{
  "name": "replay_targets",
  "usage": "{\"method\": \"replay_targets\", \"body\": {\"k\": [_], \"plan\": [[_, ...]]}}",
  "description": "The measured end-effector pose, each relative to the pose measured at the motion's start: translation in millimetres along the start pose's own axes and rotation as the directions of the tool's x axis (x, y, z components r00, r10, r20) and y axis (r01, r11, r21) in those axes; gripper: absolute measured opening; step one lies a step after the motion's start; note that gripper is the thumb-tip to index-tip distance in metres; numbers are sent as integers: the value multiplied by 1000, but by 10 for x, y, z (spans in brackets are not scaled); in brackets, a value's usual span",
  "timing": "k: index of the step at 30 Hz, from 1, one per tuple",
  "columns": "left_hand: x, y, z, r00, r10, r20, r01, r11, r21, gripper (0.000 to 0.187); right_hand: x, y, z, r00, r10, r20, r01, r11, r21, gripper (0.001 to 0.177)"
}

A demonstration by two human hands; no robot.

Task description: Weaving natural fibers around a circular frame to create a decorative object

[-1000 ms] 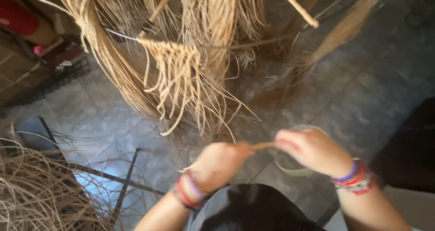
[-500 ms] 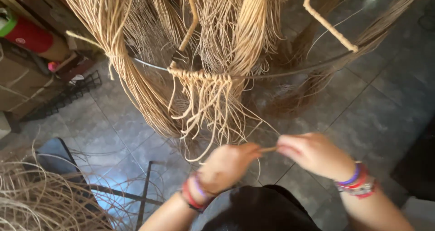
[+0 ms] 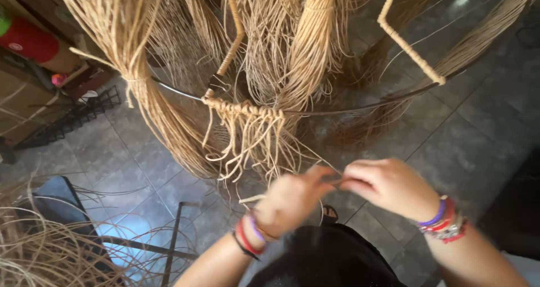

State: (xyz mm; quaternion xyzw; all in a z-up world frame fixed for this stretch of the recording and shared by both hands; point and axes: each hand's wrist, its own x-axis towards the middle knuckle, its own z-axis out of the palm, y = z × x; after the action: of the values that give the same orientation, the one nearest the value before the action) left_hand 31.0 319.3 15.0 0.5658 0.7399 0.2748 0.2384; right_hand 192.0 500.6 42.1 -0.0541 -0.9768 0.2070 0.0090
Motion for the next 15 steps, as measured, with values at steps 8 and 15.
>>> {"method": "replay_targets", "body": {"k": [8,15], "plan": [[-6,-336,-682,982,137,-133,-162,965,-206,20,-258,685,-372,888,390,243,-456,812,365,28],[14,-441,-656,994,94,-63,-106,970,-219,26,-263,871,-354,871,157,465,-230,967,105,28]]}}
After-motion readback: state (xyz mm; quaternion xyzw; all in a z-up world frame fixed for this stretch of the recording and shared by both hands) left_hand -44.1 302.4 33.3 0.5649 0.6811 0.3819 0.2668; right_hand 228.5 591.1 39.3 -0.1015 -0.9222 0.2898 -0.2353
